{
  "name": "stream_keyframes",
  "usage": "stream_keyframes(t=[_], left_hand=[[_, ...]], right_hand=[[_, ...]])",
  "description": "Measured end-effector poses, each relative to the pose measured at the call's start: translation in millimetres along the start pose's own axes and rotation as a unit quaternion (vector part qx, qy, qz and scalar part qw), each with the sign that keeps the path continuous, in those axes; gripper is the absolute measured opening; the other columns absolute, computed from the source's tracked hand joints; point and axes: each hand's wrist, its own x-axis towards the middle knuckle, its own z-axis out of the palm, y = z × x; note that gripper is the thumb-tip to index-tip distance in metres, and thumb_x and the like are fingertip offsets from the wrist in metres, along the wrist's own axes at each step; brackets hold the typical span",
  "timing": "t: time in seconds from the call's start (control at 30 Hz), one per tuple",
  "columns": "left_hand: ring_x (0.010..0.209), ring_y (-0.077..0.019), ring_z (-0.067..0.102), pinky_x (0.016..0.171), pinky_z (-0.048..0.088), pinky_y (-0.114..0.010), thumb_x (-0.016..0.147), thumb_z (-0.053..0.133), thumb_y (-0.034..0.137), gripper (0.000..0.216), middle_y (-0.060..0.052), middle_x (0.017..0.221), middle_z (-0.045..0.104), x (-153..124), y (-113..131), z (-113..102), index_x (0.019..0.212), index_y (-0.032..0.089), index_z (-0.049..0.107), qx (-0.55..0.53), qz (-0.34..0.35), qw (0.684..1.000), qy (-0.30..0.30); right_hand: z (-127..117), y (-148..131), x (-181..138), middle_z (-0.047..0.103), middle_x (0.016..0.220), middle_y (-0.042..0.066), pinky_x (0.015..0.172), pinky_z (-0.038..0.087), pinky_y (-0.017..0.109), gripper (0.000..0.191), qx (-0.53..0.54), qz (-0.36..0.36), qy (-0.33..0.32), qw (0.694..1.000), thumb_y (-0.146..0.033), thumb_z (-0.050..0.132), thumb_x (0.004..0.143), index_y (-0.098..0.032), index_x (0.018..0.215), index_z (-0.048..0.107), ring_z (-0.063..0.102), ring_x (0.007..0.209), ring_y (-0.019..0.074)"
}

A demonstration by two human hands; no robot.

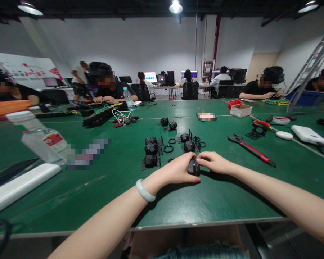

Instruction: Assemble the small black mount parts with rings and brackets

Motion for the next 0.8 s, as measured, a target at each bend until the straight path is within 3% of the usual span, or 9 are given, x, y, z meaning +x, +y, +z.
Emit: stream_keyframes(t=[0.13, 0.37, 0.8], left_hand=[[0.082, -0.0216, 0.052, 0.067, 0.041, -0.029, 0.053, 0.065, 0.044, 0.062, -0.005, 0.094, 0.052, 0.2, -2.1, 0.1, 0.104, 0.019, 0.041, 0.001, 0.007, 1.000, -0.002], [0.078, -0.0206, 0.052, 0.064, 0.041, -0.028, 0.053, 0.064, 0.045, 0.060, -0.005, 0.091, 0.052, 0.1, -6.1, 1.2, 0.102, 0.019, 0.042, 0.005, 0.016, 1.000, -0.002], [0.079, -0.0209, 0.052, 0.066, 0.040, -0.028, 0.053, 0.064, 0.045, 0.061, -0.005, 0.092, 0.051, 0.3, -3.9, 1.1, 0.103, 0.018, 0.041, 0.003, 0.003, 1.000, -0.005]], right_hand=[[-0.9, -0.6, -1.5, 0.058, 0.077, 0.002, 0.062, 0.039, 0.024, 0.033, 0.008, 0.001, -0.009, 1.000, -0.044, 0.040, 0.077, -0.015, 0.080, 0.057, 0.051, 0.069, 0.0130], [-2.9, 1.1, -5.6, 0.057, 0.080, 0.003, 0.066, 0.041, 0.025, 0.041, 0.002, -0.019, -0.031, 0.999, -0.043, 0.063, 0.058, -0.015, 0.087, 0.055, 0.051, 0.074, 0.0148], [-2.2, 0.4, -4.4, 0.059, 0.081, 0.004, 0.067, 0.041, 0.025, 0.031, 0.016, -0.025, -0.033, 0.999, -0.041, 0.051, 0.071, -0.014, 0.087, 0.056, 0.053, 0.074, 0.0139]])
